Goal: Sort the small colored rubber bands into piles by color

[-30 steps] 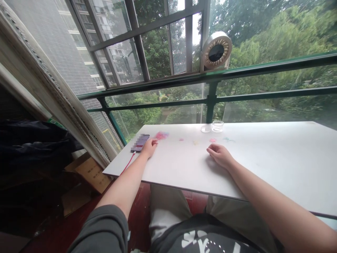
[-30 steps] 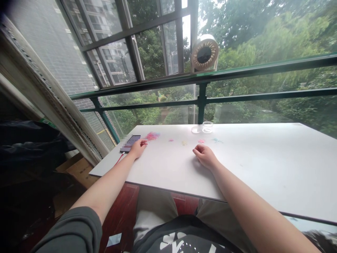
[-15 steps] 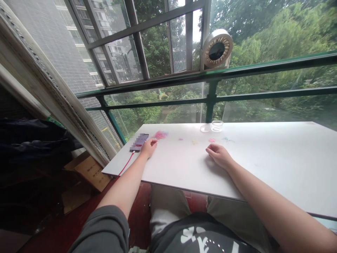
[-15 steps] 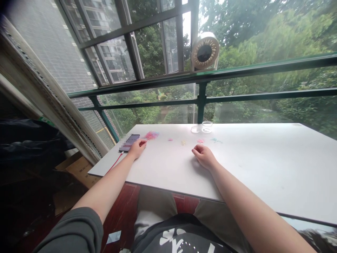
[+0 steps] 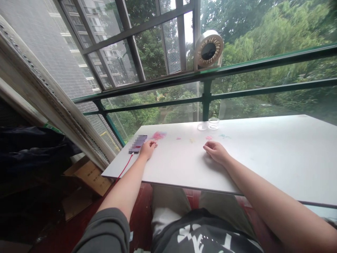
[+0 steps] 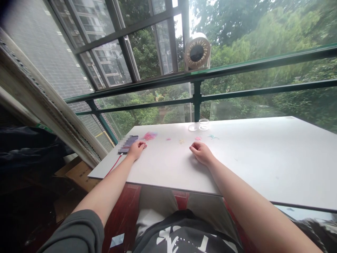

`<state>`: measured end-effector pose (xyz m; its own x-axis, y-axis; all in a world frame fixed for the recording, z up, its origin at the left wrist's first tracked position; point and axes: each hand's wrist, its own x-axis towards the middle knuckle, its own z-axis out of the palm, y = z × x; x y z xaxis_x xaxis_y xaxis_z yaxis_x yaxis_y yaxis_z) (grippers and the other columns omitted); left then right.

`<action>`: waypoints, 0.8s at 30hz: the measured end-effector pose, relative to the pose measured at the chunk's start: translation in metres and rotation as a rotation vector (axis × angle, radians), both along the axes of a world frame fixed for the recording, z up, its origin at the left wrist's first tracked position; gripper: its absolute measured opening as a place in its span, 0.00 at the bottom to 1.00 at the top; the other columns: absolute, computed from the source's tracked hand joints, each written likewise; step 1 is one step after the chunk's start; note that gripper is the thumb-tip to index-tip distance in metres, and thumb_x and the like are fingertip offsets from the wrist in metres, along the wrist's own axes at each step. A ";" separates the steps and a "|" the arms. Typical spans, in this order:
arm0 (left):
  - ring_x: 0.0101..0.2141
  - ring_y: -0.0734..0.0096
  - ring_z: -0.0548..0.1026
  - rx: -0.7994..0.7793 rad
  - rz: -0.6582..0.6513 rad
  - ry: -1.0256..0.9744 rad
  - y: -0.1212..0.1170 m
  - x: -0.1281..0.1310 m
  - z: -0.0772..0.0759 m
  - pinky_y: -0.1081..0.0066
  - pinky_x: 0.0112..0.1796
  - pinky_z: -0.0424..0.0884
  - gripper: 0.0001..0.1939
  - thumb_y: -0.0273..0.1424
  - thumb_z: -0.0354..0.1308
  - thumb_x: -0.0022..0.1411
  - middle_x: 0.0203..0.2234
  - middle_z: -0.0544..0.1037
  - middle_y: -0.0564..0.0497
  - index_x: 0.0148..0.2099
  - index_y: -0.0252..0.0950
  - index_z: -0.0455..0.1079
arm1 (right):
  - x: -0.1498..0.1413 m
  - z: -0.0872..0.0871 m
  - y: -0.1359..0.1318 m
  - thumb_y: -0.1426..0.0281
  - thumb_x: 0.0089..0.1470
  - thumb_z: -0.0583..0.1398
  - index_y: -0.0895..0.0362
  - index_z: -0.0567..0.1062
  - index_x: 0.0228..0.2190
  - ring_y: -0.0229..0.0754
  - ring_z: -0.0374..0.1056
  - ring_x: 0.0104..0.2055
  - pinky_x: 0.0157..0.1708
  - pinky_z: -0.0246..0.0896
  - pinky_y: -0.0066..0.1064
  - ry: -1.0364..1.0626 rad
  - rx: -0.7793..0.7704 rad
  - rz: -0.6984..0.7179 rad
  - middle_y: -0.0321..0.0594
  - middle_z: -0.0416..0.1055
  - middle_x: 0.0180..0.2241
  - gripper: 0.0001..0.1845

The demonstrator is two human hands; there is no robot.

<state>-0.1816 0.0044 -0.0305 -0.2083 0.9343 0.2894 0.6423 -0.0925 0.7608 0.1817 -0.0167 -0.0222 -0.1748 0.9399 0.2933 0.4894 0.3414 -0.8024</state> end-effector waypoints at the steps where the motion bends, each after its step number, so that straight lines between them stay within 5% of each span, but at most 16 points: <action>1: 0.34 0.67 0.77 0.005 -0.004 -0.015 0.000 0.000 -0.001 0.68 0.39 0.71 0.10 0.31 0.51 0.57 0.32 0.79 0.47 0.39 0.35 0.70 | 0.000 0.000 0.000 0.62 0.46 0.54 0.57 0.66 0.20 0.35 0.58 0.19 0.23 0.53 0.28 -0.004 0.003 0.000 0.32 0.62 0.17 0.11; 9: 0.38 0.62 0.74 0.100 0.008 -0.072 -0.001 -0.001 0.000 0.64 0.43 0.68 0.07 0.30 0.58 0.50 0.36 0.78 0.47 0.33 0.36 0.74 | 0.001 -0.002 0.002 0.62 0.47 0.54 0.57 0.65 0.20 0.35 0.56 0.19 0.22 0.51 0.27 -0.033 0.027 -0.001 0.32 0.61 0.16 0.12; 16: 0.32 0.66 0.75 0.111 -0.033 -0.223 -0.003 0.004 0.001 0.65 0.36 0.70 0.11 0.34 0.56 0.52 0.29 0.78 0.45 0.36 0.33 0.72 | 0.001 -0.002 0.002 0.63 0.47 0.54 0.57 0.65 0.20 0.35 0.56 0.20 0.23 0.51 0.28 -0.044 0.038 -0.002 0.32 0.61 0.16 0.12; 24: 0.31 0.67 0.76 0.069 -0.246 -0.294 -0.014 0.059 0.010 0.65 0.37 0.70 0.13 0.36 0.59 0.51 0.29 0.80 0.44 0.36 0.33 0.70 | -0.003 -0.004 0.003 0.64 0.44 0.56 0.57 0.67 0.20 0.35 0.56 0.21 0.23 0.50 0.28 -0.038 0.080 0.028 0.32 0.62 0.18 0.09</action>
